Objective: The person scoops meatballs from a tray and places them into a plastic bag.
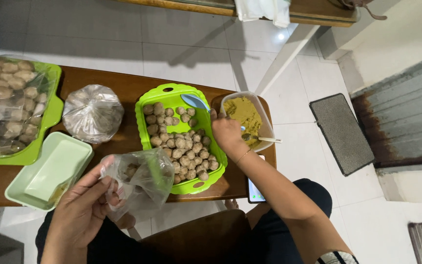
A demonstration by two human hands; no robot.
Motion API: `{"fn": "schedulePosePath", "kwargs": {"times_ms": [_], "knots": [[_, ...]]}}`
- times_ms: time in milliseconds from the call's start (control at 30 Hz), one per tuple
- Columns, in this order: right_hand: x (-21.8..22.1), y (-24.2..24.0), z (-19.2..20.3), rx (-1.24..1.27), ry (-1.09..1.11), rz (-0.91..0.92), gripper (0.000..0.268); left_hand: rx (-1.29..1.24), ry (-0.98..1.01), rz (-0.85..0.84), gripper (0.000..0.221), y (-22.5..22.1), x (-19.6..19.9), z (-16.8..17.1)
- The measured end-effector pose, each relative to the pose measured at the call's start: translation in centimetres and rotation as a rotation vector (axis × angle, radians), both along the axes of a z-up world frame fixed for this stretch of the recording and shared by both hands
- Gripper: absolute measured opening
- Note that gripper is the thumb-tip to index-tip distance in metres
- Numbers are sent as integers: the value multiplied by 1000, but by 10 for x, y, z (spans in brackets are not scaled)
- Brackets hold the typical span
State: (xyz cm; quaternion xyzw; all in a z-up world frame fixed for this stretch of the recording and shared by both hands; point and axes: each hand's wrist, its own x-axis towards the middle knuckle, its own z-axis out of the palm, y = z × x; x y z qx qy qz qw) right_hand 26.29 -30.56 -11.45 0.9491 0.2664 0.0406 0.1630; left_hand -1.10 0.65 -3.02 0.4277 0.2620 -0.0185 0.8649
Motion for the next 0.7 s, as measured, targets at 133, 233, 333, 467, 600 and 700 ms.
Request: {"fn": "schedulePosePath", "kwargs": {"times_ms": [133, 233, 333, 467, 600, 700], "knots": [[-19, 12, 5, -154, 198, -28, 60, 2, 15, 21, 56, -2, -1, 3], [-22, 3, -23, -75, 152, -36, 58, 2, -4, 11, 56, -2, -2, 8], [-31, 8, 7, 69, 348, -206, 54, -7, -9, 15, 55, -2, -2, 7], [-37, 5, 17, 317, 614, -422, 22, -12, 17, 15, 55, -3, -1, 10], [-42, 12, 41, 424, 717, -421, 37, -30, -37, 18, 57, -6, -1, 14], [-40, 16, 40, 611, 782, -453, 46, -27, -21, 18, 54, -6, 0, 12]]}}
